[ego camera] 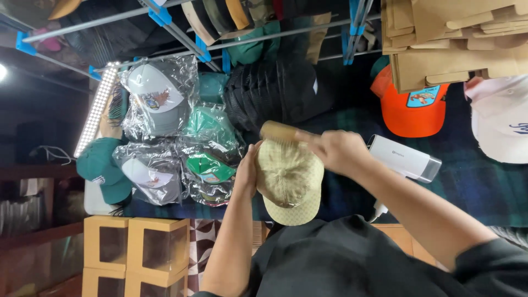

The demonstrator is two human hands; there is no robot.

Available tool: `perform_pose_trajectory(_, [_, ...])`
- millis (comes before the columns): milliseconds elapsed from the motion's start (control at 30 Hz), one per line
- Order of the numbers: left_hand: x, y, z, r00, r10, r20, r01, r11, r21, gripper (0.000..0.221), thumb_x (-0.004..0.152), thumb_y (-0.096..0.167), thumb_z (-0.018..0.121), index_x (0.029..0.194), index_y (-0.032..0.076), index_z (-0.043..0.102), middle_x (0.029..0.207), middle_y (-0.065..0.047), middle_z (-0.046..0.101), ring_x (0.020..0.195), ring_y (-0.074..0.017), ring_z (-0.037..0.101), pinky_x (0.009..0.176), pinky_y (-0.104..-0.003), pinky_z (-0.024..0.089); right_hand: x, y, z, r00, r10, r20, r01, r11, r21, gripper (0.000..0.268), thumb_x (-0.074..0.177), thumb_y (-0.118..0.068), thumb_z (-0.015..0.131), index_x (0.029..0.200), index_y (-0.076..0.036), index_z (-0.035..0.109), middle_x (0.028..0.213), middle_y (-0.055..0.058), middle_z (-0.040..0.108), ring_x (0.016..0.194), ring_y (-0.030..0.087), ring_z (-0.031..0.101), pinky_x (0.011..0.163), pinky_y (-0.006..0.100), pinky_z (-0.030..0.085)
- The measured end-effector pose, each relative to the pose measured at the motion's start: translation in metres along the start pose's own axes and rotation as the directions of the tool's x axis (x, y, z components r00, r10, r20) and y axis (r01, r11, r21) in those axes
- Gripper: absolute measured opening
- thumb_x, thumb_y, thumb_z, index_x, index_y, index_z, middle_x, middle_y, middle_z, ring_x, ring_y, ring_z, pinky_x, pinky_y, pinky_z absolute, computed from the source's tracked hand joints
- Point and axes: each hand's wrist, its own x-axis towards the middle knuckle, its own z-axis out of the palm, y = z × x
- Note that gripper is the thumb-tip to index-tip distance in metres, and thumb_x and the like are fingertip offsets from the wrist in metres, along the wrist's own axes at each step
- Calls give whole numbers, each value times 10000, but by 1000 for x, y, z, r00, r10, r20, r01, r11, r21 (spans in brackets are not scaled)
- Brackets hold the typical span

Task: Steaming, brushing, and packaging hats into display boxes at a packing station.

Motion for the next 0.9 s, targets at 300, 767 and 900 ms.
perform_pose_trajectory(300, [-5,-28,0,993,39,-108,-60,978,-200,569,1064,445,376,1462,85,566,1526,-203,512,1452,-357,429,1222,-479,341,49,15,20,979,-192,69,204,934,-293,516,984,-679,424,911,-259,715,573,13,499,489,269,597,483,382,472])
perform_pose_trajectory(767, [-17,-12,4,996,16,-82,-19,999,-27,551,1057,437,341,1486,162,550,1567,-124,484,1499,-278,367,1265,-427,267,-43,76,64,939,288,191,-344,745,572,445,981,-208,645,1416,-296,629,1425,-61,634,1265,199,630,1042,397,533])
perform_pose_trajectory(900, [4,-25,-10,998,43,-47,-38,994,101,569,1063,487,306,1487,202,555,1570,-96,483,1504,-251,351,1265,-399,250,-165,37,97,788,576,217,-520,433,736,441,1005,-227,640,1444,-269,650,872,117,773,706,163,676,584,367,576])
